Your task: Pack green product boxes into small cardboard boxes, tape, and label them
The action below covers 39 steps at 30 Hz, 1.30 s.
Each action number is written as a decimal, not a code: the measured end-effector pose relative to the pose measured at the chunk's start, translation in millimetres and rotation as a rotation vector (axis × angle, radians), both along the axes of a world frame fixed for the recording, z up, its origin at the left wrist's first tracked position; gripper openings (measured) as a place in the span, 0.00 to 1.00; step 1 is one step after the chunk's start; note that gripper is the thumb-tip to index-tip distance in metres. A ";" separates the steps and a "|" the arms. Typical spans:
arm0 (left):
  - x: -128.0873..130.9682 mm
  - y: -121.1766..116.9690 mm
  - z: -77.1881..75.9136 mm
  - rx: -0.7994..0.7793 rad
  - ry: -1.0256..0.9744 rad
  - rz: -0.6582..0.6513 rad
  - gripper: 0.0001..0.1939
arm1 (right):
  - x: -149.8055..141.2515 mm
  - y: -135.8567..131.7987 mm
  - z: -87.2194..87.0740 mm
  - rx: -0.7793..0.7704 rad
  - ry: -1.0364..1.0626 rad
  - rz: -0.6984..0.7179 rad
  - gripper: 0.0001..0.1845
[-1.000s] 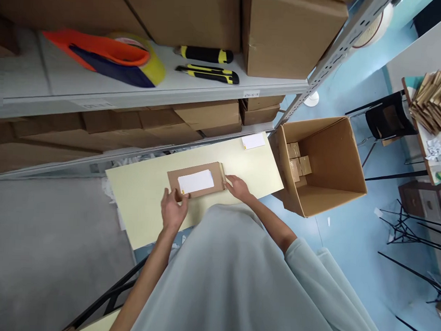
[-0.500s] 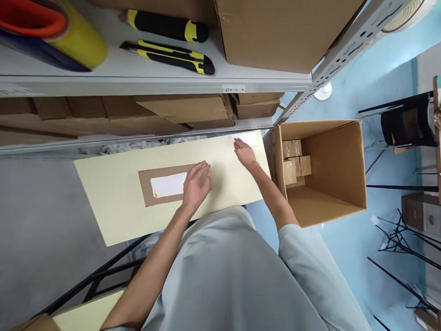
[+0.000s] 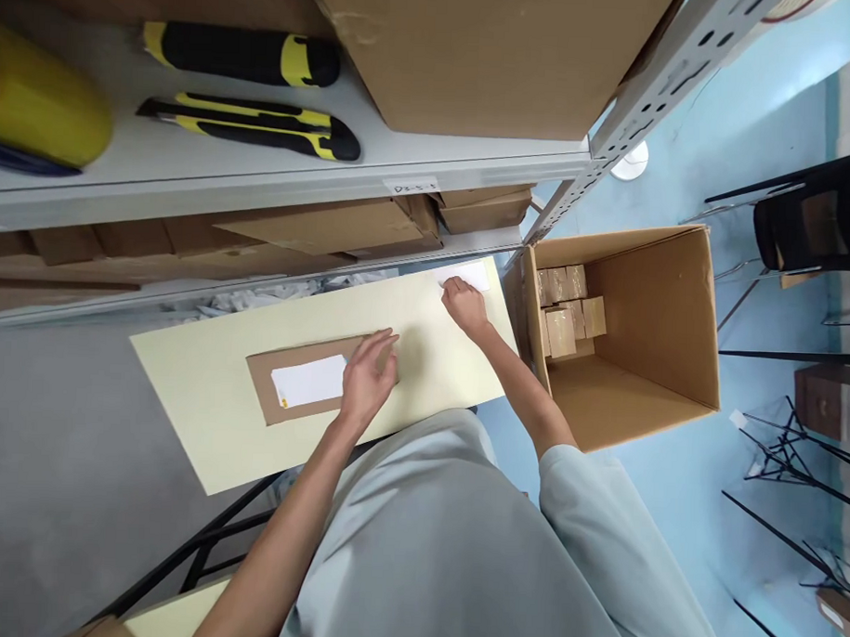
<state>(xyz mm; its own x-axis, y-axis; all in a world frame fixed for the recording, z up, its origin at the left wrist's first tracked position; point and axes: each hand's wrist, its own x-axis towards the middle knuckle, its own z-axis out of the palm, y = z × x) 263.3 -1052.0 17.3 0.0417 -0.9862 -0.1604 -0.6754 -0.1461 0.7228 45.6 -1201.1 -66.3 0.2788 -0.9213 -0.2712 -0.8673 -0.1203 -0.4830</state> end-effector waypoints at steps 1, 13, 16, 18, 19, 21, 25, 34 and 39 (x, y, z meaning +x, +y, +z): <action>-3.2 -9.4 -2.5 0.004 -0.009 -0.035 0.20 | -1.9 -2.9 1.3 -0.020 -0.043 -0.061 0.17; -107.3 -169.7 -65.2 0.192 -0.239 -0.602 0.37 | -105.5 -34.5 49.9 -0.141 -0.011 -0.281 0.27; -124.3 -185.4 -74.7 0.270 -0.295 -0.656 0.38 | -117.0 -34.2 41.9 -0.126 -0.001 -0.331 0.26; -129.3 -189.9 -78.5 0.310 -0.335 -0.687 0.39 | -117.9 -36.2 36.5 -0.093 0.015 -0.367 0.25; -130.6 -190.9 -79.9 0.320 -0.353 -0.702 0.39 | -117.2 -37.7 34.6 -0.075 0.023 -0.384 0.24; -132.0 -191.7 -82.1 0.320 -0.383 -0.728 0.41 | -115.5 -40.7 31.9 -0.048 0.019 -0.408 0.22; -135.8 -193.3 -85.2 0.321 -0.411 -0.738 0.44 | -116.8 -37.6 26.9 0.019 -0.045 -0.444 0.21; -145.5 -200.2 -73.1 0.417 -0.403 -0.701 0.42 | -145.6 53.5 41.8 -0.158 -0.185 -1.062 0.35; -150.6 -162.5 -32.5 0.451 -0.019 -0.422 0.33 | -124.2 95.0 80.3 -0.405 -0.133 -1.009 0.26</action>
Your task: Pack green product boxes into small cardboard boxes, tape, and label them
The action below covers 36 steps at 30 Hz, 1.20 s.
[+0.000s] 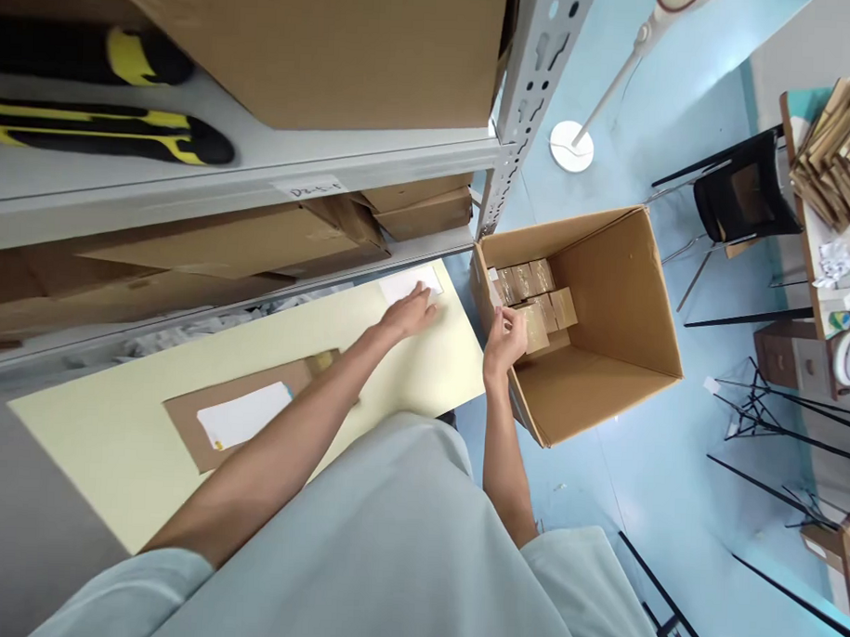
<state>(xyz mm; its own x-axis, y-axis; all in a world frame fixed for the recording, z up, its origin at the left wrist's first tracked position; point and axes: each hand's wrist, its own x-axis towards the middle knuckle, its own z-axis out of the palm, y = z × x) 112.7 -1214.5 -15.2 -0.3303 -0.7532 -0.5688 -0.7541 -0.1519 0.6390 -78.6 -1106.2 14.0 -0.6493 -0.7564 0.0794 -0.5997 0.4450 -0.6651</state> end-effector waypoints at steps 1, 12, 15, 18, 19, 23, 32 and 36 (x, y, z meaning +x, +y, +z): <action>2.1 16.8 12.5 0.005 0.060 0.037 0.33 | 11.3 6.5 7.3 -0.025 0.024 0.078 0.24; 155.7 213.1 95.9 0.115 0.458 0.711 0.37 | 169.3 111.3 56.6 0.077 0.001 1.306 0.13; 205.7 238.0 98.6 -0.032 0.318 0.582 0.33 | 193.7 117.0 69.2 0.081 0.046 1.394 0.15; 246.0 256.2 108.5 -0.145 0.209 0.399 0.24 | 213.2 107.0 78.0 0.150 0.148 1.434 0.14; 257.7 260.3 112.4 -0.174 0.186 0.369 0.22 | 219.1 101.4 80.4 0.206 0.169 1.475 0.12; 298.2 265.5 123.9 -0.281 0.185 0.509 0.21 | 244.1 77.9 92.1 0.446 0.086 1.611 0.14; 334.2 289.5 157.1 -0.189 0.643 0.943 0.28 | 331.9 76.2 151.3 0.209 -0.519 1.029 0.37; 337.0 306.0 178.2 -0.198 0.709 0.973 0.22 | 357.6 85.9 173.7 0.126 -0.528 0.945 0.36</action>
<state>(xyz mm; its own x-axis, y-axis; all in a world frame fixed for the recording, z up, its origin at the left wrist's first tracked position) 449.7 -908.5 163.1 0.2296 -0.9122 -0.3395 0.1454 -0.3127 0.9386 279.0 -1020.3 187.8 0.2687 -0.9512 -0.1515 -0.3877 0.0372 -0.9210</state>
